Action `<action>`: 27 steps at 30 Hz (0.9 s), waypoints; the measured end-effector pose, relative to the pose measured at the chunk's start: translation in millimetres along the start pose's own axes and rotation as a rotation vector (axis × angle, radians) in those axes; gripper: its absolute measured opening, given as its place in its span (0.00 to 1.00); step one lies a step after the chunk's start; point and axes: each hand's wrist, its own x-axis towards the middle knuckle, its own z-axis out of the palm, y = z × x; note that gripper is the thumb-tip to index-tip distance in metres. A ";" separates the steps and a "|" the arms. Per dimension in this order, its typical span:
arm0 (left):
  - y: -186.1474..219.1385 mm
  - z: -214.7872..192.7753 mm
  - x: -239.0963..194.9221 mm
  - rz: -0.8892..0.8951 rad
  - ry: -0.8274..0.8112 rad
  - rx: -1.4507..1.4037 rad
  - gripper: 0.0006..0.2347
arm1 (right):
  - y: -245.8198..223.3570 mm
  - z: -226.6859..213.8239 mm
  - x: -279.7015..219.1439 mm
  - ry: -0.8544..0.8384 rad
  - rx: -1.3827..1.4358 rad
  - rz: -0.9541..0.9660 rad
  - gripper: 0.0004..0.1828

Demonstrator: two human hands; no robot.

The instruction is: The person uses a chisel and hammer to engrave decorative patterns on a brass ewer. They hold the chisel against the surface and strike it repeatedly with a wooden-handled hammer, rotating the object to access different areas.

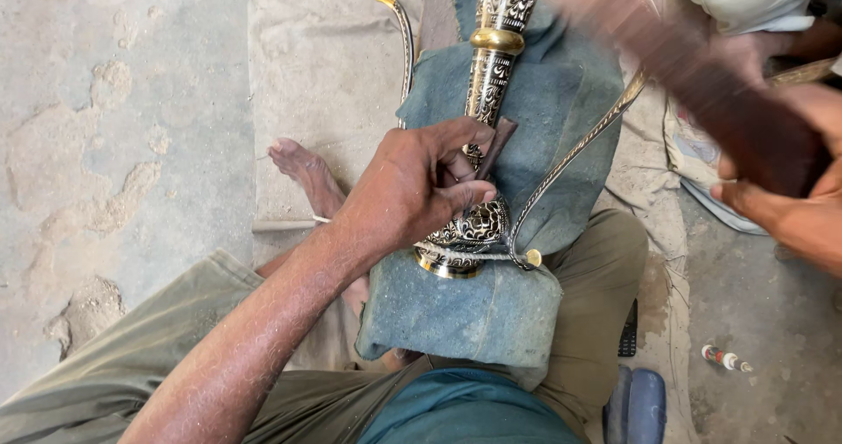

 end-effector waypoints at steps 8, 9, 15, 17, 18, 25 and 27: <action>4.1 -3.9 -6.5 0.098 0.043 -0.062 0.21 | 58.6 35.7 -26.3 0.036 0.321 0.223 0.21; 4.3 -3.3 -8.3 0.114 0.055 -0.048 0.21 | 70.1 43.1 -24.6 0.041 0.370 0.268 0.21; 10.7 -1.4 -18.3 0.032 0.039 -0.072 0.20 | 111.5 69.2 -24.0 -0.040 0.319 0.297 0.19; 4.6 2.6 -29.7 0.038 0.068 -0.096 0.16 | 102.1 71.7 -22.5 -0.012 0.438 0.266 0.23; 2.3 4.4 -32.2 0.043 0.085 -0.096 0.17 | 94.3 68.7 -21.8 -0.069 0.229 0.322 0.18; 0.3 11.5 -35.9 0.157 0.118 -0.070 0.20 | 33.8 29.9 -10.2 0.035 0.056 0.047 0.19; -2.0 10.6 -36.3 0.172 0.100 -0.079 0.21 | 26.5 24.7 -6.1 0.049 0.048 0.010 0.19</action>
